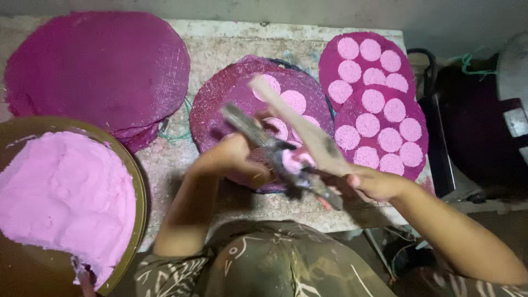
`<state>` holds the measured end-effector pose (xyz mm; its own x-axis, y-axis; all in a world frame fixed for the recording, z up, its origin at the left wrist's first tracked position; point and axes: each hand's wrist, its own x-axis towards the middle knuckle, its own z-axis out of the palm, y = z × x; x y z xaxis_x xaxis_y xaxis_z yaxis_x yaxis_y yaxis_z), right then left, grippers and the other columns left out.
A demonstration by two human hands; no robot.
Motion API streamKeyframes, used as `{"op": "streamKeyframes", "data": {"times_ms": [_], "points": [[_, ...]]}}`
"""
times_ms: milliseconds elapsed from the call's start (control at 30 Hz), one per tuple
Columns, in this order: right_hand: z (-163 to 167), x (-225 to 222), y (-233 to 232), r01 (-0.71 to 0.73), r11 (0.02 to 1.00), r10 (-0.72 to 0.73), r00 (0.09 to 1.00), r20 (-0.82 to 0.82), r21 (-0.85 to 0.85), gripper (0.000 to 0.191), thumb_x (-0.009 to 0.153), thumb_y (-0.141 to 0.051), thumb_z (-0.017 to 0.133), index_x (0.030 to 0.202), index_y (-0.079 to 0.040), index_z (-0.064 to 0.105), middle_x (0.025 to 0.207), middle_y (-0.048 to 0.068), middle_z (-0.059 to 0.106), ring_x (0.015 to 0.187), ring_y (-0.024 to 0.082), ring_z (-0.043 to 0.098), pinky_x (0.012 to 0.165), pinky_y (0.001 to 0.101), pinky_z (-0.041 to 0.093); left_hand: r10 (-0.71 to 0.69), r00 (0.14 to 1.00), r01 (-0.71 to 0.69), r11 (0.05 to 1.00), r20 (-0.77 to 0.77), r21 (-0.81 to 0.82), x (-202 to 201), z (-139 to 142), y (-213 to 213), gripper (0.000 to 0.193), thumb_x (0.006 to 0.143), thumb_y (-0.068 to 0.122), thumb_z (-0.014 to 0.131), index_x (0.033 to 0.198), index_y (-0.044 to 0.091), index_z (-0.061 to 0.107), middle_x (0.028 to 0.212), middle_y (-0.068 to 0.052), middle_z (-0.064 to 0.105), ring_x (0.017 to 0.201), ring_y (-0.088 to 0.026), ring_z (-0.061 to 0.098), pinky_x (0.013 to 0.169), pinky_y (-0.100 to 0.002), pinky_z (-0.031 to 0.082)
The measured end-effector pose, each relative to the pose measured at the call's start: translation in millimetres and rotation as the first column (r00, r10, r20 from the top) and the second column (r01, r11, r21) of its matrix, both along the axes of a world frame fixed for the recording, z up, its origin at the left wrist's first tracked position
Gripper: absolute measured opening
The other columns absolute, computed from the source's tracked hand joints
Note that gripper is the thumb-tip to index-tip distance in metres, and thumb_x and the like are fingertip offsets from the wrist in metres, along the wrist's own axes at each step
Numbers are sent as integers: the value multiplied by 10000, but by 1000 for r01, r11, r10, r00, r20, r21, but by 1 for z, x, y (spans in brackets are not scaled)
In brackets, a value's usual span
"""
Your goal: The person scoops pink batter from a large basin into a wooden hand-held press mold, then stamps round batter discs onto round magenta boards, repeating the fill-and-press cycle and arranging the finished discs in rows on the boards.
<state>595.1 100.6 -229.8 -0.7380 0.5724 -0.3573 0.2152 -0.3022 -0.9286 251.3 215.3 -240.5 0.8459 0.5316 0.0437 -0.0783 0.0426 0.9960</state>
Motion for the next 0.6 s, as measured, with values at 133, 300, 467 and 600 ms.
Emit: {"op": "streamKeyframes", "data": {"times_ms": [133, 300, 467, 600], "points": [[-4, 33, -8, 96, 972, -125, 985, 123, 216, 984, 924, -880, 394, 1303, -8, 645, 1116, 109, 746, 1090, 249, 744, 977, 440, 589, 406, 892, -415, 910, -198, -1, 9, -54, 34, 624, 811, 157, 768, 1383, 87, 529, 1305, -112, 642, 1100, -257, 662, 963, -406, 554], [1, 42, -6, 494, 850, -505, 863, 11, 182, 1089, 805, -797, 628, 1498, 7, 386, 1196, 183, 639, 1110, 285, 648, 982, 453, 541, 734, 657, -470, 579, -174, 666, 24, -114, 35, 293, 895, 80, 702, 1182, 22, 687, 1142, -224, 705, 1071, -405, 669, 944, -467, 542], [-9, 28, -10, 641, 767, -630, 754, -188, 2, 1178, 761, -732, 765, 1539, 42, 337, 1292, 219, 574, 1129, 351, 594, 1028, 497, 457, 754, 653, -526, 514, -66, 677, 21, -118, 26, 279, 893, 42, 645, 1166, -2, 680, 1106, -238, 695, 1032, -423, 669, 903, -458, 550], [-16, 26, -3, 617, 783, -609, 786, -107, 78, 1173, 767, -800, 678, 1528, 13, 312, 1320, 164, 556, 1191, 303, 569, 1052, 470, 453, 707, 670, -534, 672, -228, 514, 28, -96, 27, 281, 944, 120, 644, 1208, 25, 662, 1124, -209, 692, 1024, -368, 704, 889, -448, 577]]}}
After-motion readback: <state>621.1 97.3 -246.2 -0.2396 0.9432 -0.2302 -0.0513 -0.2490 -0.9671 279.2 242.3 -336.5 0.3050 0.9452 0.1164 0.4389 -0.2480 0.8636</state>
